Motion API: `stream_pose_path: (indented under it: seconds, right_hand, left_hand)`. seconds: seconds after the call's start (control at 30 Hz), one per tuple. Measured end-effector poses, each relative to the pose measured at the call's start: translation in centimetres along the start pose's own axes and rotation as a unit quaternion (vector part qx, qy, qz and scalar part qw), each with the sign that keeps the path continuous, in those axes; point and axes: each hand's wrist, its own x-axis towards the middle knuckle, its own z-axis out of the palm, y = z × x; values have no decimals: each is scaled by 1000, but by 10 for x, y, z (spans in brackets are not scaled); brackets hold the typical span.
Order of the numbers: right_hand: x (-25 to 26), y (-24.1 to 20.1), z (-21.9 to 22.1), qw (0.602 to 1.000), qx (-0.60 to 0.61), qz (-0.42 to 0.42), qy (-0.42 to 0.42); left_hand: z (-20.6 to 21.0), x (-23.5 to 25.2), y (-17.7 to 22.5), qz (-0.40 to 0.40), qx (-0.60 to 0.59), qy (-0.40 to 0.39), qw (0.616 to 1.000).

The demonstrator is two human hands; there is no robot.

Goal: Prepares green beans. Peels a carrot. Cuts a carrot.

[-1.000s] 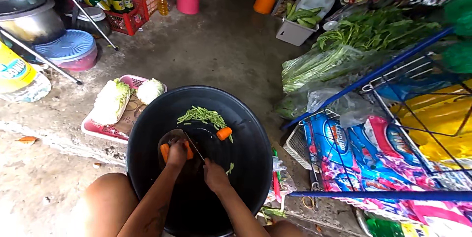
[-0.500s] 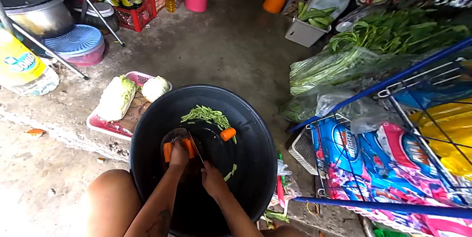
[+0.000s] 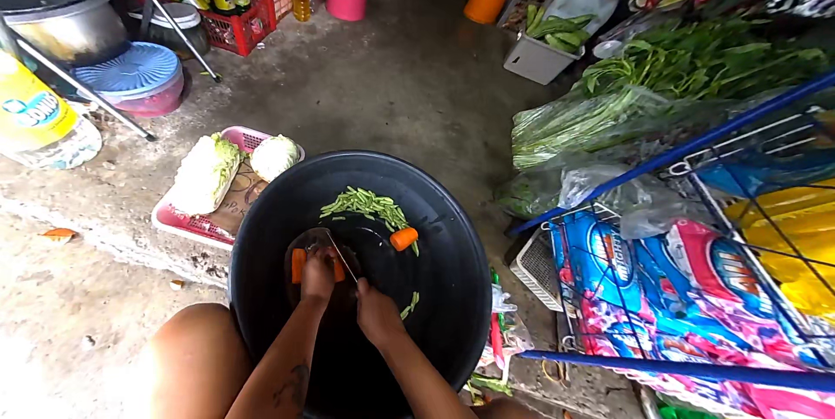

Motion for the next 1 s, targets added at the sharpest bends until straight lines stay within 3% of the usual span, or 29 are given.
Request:
stream_pose_path:
  seconds: [0.43, 0.67, 0.83, 1.0]
  right_hand:
    - [0, 7, -3, 999, -24, -21, -11]
    - [31, 9, 6, 998, 45, -31, -25]
    - [44, 37, 5, 984, 153, -87, -30]
    - [17, 26, 0, 996, 42, -75, -16]
  left_hand:
    - [0, -2, 1, 6, 9, 10, 1000]
    - [3, -1, 2, 2, 12, 19, 1000]
    - [4, -3, 3, -2, 19, 23, 1000]
    - [6, -5, 0, 4, 19, 28, 999]
